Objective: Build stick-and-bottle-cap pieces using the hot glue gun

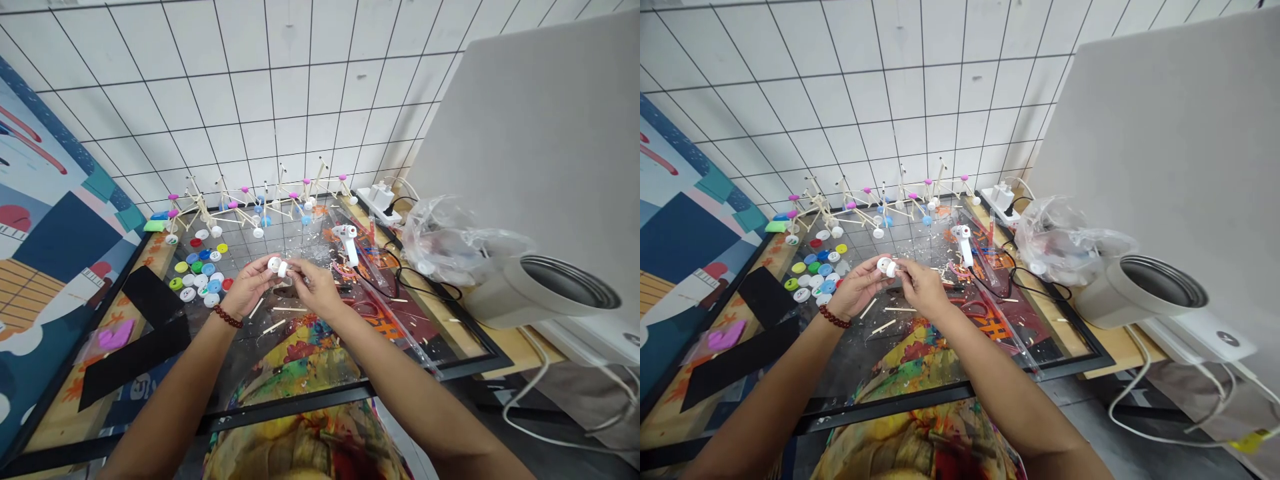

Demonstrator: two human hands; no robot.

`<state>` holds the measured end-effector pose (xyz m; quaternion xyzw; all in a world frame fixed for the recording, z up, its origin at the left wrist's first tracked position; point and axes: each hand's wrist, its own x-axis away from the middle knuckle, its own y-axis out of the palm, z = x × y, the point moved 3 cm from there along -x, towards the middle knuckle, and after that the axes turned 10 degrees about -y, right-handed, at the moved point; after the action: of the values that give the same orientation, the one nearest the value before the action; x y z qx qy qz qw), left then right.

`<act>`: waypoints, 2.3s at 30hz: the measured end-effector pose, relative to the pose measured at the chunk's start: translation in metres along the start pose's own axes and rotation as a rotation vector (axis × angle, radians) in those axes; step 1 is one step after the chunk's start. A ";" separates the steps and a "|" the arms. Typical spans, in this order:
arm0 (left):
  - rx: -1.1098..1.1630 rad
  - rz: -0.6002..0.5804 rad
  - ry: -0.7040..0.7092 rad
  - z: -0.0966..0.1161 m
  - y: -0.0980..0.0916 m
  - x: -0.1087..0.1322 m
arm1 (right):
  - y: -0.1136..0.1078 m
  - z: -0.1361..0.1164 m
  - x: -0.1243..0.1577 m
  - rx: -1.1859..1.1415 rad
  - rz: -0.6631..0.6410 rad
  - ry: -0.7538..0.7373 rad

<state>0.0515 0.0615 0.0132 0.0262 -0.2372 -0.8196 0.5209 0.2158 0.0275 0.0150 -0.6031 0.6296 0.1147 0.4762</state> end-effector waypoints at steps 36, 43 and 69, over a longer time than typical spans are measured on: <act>-0.256 0.193 0.262 0.000 0.006 0.001 | 0.008 0.023 -0.002 -0.579 0.174 0.447; -0.292 0.190 0.267 0.000 0.007 0.003 | 0.004 0.020 -0.002 -0.489 0.166 0.378; -0.328 0.188 0.239 -0.008 0.007 0.002 | -0.004 0.007 -0.002 -0.201 0.104 0.046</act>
<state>0.0588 0.0548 0.0091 0.0157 -0.0385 -0.7861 0.6168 0.2222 0.0328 0.0151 -0.6169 0.6561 0.1879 0.3920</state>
